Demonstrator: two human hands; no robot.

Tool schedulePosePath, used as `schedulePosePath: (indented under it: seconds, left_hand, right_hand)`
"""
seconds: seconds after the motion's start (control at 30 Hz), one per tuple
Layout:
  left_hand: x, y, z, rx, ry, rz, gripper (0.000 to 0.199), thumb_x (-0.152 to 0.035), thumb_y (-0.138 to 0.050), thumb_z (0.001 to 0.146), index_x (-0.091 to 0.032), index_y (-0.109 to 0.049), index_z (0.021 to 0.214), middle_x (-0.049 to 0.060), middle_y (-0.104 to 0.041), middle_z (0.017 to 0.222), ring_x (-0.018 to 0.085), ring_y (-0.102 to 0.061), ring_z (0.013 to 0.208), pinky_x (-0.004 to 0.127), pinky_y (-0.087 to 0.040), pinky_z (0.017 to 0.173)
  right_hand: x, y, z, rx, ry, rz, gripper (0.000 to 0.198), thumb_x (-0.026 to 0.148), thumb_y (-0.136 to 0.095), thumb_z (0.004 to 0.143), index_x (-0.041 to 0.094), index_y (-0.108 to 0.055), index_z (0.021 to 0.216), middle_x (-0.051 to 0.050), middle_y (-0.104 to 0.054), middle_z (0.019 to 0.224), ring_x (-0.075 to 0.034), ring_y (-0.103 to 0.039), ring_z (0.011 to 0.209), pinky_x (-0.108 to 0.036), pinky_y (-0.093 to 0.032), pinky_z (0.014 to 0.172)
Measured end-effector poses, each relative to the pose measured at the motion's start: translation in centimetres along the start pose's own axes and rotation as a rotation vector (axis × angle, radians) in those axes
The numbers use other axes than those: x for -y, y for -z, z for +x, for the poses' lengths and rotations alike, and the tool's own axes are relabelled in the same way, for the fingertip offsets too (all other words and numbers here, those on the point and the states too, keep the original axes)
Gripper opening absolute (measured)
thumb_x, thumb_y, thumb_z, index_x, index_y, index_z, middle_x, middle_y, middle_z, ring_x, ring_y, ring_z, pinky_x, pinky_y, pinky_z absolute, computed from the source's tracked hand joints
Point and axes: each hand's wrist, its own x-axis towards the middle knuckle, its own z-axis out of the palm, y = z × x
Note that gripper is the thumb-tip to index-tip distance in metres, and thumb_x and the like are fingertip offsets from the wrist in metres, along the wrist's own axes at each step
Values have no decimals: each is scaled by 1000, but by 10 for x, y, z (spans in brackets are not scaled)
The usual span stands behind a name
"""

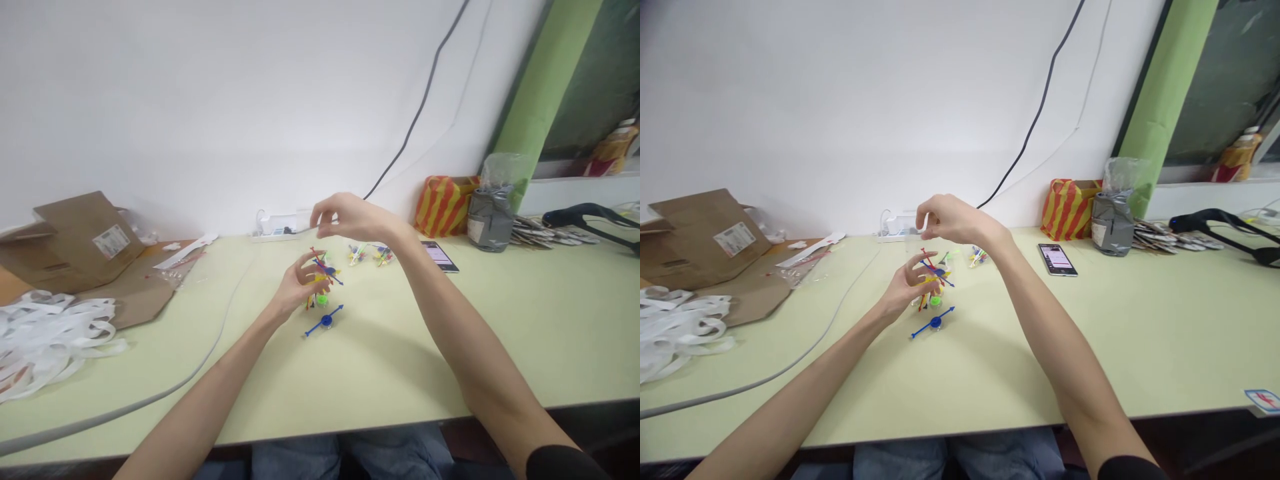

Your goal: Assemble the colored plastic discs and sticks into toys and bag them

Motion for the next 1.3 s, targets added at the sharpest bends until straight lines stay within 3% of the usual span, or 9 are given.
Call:
schedulePosePath:
  seconds: [0.17, 0.33, 0.4, 0.53, 0.63, 0.77, 1.0, 1.17, 1.3]
  left_hand:
    - [-1, -1, 2, -68, 28, 40, 68, -39, -81, 71, -18, -54, 129, 9, -73, 94, 18, -68, 70, 30, -55, 64]
    - [6, 9, 7, -340, -21, 47, 49, -46, -79, 71, -15, -61, 105, 12, -74, 96, 23, -72, 79, 30, -54, 65]
    - [9, 15, 8, -420, -54, 24, 47, -45, -79, 72, -16, -60, 104, 12, -73, 101, 25, -72, 88, 30, -55, 67]
    - [13, 22, 9, -475, -87, -17, 43, -43, -76, 75, -17, -58, 104, 13, -69, 114, 26, -71, 99, 32, -57, 74]
    - [15, 20, 10, -495, -79, -24, 42, -42, -75, 75, -17, -57, 104, 14, -67, 121, 26, -70, 102, 32, -58, 75]
    - [15, 16, 10, -471, -62, -36, 49, -42, -79, 71, -18, -57, 108, 12, -69, 116, 26, -71, 99, 32, -58, 72]
    - [6, 15, 7, -276, 33, -1, 67, -41, -83, 67, -19, -53, 122, 9, -71, 97, 19, -71, 64, 25, -53, 51]
    - [6, 9, 4, -136, 49, 70, 59, -43, -83, 67, -19, -58, 116, 8, -73, 93, 18, -69, 66, 27, -54, 54]
    - [13, 6, 4, -143, -23, 150, 40, -46, -74, 77, -20, -63, 105, 7, -73, 94, 22, -72, 81, 29, -56, 63]
  right_hand:
    - [-7, -12, 12, -199, 134, -36, 17, 9, -55, 84, 20, -65, 90, -4, -69, 93, -18, -59, 89, -30, -44, 80]
    - [-52, -42, 31, -657, -54, -169, 30, 6, -40, 89, 20, -59, 107, -8, -66, 105, -21, -56, 103, -32, -42, 87]
    - [-77, -61, 34, -516, -186, -224, 24, 7, -43, 88, 18, -59, 102, -9, -67, 102, -20, -58, 97, -30, -42, 84]
    - [-112, -97, 30, 62, -441, -228, 21, 26, -67, 84, 18, -57, 100, -8, -71, 88, -19, -63, 82, -25, -41, 68]
    - [-123, -111, 23, 207, -546, -43, 37, 33, -68, 85, 19, -47, 112, -5, -71, 75, -17, -64, 64, -25, -42, 58]
    - [-131, -106, 19, 317, -627, 137, 52, 16, -74, 76, 21, -41, 115, 0, -70, 69, -15, -64, 56, -21, -43, 52]
    - [-128, -39, 17, -137, -435, 58, 3, 12, -65, 80, 12, -62, 80, -8, -71, 71, -13, -64, 64, -20, -46, 58]
    - [-90, 15, 11, -670, -75, -32, 14, 21, -54, 87, 14, -66, 86, -5, -68, 79, -15, -62, 74, -27, -47, 73]
    - [-45, 31, 0, -730, 66, -38, 19, 23, -45, 93, 18, -63, 99, -4, -64, 86, -15, -59, 79, -28, -46, 73]
